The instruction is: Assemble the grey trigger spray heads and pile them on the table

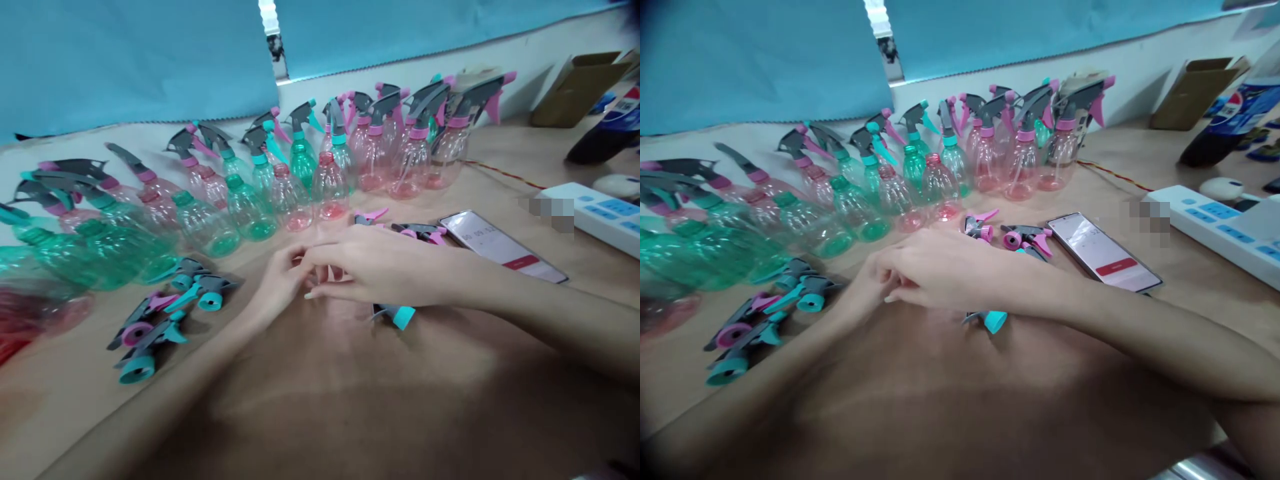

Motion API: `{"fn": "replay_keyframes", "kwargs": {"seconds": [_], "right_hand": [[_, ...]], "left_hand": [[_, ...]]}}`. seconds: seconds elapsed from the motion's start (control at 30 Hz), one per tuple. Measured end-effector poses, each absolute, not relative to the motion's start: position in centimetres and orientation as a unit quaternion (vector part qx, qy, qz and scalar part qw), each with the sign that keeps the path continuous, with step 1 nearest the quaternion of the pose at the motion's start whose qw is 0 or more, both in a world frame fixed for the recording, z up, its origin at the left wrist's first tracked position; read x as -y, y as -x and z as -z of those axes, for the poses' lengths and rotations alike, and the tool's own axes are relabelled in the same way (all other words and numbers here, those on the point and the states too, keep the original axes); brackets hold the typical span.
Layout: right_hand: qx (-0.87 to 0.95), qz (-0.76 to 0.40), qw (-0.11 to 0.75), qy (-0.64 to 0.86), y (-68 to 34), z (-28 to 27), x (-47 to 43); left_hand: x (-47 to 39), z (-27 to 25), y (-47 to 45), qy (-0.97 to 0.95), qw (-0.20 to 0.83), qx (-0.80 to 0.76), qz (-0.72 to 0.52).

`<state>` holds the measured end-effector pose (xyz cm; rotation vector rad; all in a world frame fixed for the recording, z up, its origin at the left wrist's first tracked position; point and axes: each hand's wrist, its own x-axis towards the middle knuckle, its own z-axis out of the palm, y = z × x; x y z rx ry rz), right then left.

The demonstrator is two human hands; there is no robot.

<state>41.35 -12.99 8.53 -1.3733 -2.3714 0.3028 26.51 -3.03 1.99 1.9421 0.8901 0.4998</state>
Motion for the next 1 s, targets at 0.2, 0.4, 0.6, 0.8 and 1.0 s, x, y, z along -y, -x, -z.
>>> {"fn": "replay_keyframes", "kwargs": {"seconds": [0.2, 0.4, 0.6, 0.8, 1.0], "right_hand": [[0.866, -0.103, 0.193, 0.45, -40.6, -6.7, 12.7], [0.88, -0.133, 0.158, 0.427, -38.6, -4.9, 10.8], [0.893, -0.101, 0.12, 0.422, -35.4, -4.4, 8.2], [0.903, -0.033, 0.089, 0.419, -32.3, -3.8, 5.1], [0.915, 0.019, 0.036, 0.402, -28.6, -3.6, 2.6]], "left_hand": [[3.1, -2.5, -19.0, -0.77, 0.453, -0.418, -0.166], [4.1, -3.1, -11.8, -0.777, 0.431, -0.439, -0.129], [4.8, -4.1, -7.9, -0.791, 0.38, -0.431, -0.21], [4.8, -5.1, -5.9, -0.779, 0.345, -0.445, -0.276], [5.0, -5.2, -4.7, -0.786, 0.308, -0.444, -0.3]]}}
